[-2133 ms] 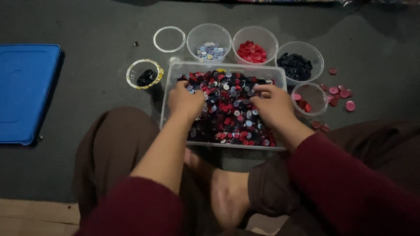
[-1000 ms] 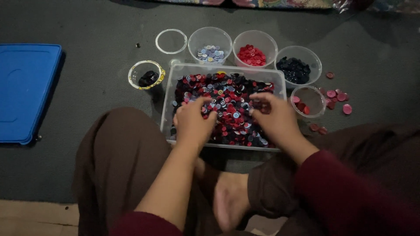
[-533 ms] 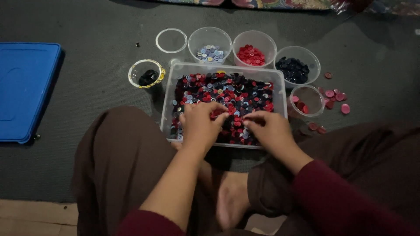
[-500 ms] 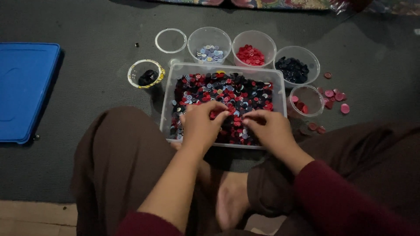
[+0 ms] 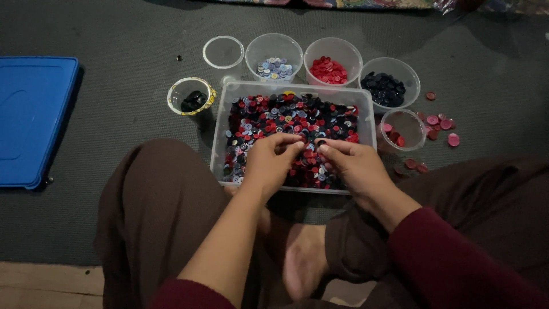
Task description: Sorting buttons of different colors and sizes from a large bin into smaller plastic cups.
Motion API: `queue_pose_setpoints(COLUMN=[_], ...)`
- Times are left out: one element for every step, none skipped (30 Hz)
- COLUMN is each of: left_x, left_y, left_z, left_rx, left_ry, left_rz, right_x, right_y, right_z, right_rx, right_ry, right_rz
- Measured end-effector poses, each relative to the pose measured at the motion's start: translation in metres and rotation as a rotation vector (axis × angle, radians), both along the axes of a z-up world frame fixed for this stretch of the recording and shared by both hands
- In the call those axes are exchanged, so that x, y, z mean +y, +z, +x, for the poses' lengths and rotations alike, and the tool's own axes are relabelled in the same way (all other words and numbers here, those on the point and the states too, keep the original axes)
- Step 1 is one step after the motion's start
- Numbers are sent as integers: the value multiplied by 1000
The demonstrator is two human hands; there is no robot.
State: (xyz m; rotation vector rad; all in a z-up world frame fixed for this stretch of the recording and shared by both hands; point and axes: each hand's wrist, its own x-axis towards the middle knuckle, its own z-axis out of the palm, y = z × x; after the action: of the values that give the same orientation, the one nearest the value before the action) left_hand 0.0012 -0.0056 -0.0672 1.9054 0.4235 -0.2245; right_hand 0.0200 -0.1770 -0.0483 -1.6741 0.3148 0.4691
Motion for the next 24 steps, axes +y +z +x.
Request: queue_pose_setpoints(left_x=[0,-1,-1,-1,-1,-1,-2,-2,-3,-3,-3,-3,-2,-2,-2,-2,-2,-3,-2,-2,-2,-2,-3,-4], left_y=[0,0,0,-3,-5,-8,-10,-13,-15,-17,-18,-19,-21,-22,-23,-21,-18,-15,-16,-17,-18,-18,-19,-20], left_z=[0,-1,-1,0,1,2,3,4,5,5,5,6,6,7,8,6,5,4,5,5,5,6,6,6], left_rx=[0,-2,-4,-4,-7,-9,-9,-27,-46,-46,-41,-37,-38,-39,-40,-41,-34,-27,-27,-21,-14,-14,-7,-1], left_ry=[0,7,13,14,10,6,7,21,35,36,37,38,38,29,20,21,20,18,17,11,5,4,10,17], left_rz=[1,-13,-27,-26,-43,-60,-59,-96,-132,-132,-135,-138,-137,-141,-145,-144,-136,-128,-127,-102,-76,-74,-72,-70], right_x=[0,0,1,0,0,-1,-1,-1,-2,-2,-3,-4,-2,-1,0,0,1,1,0,-2,-3,-1,0,1], right_y=[1,1,2,3,5,7,5,4,3,-2,-7,-12,-9,-6,-3,-3,-2,-2,-2,-3,-3,-3,-2,-2], right_z=[-1,-2,-3,-4,-5,-6,-5,-5,-4,-2,0,2,0,-1,-3,-3,-3,-3,-3,-4,-5,-4,-4,-4], right_rx=[0,-9,-19,-19,-23,-27,-26,-21,-15,-15,-16,-17,-18,-14,-11,-12,-22,-31,-32,-37,-43,-43,-45,-46], right_ry=[0,-10,-20,-19,-43,-67,-66,-59,-51,-50,-40,-30,-29,-22,-16,-16,4,24,23,28,32,31,37,42], right_rz=[1,20,39,40,55,69,69,50,31,31,13,-5,-5,-33,-60,-60,-55,-49,-48,-46,-45,-43,-35,-28])
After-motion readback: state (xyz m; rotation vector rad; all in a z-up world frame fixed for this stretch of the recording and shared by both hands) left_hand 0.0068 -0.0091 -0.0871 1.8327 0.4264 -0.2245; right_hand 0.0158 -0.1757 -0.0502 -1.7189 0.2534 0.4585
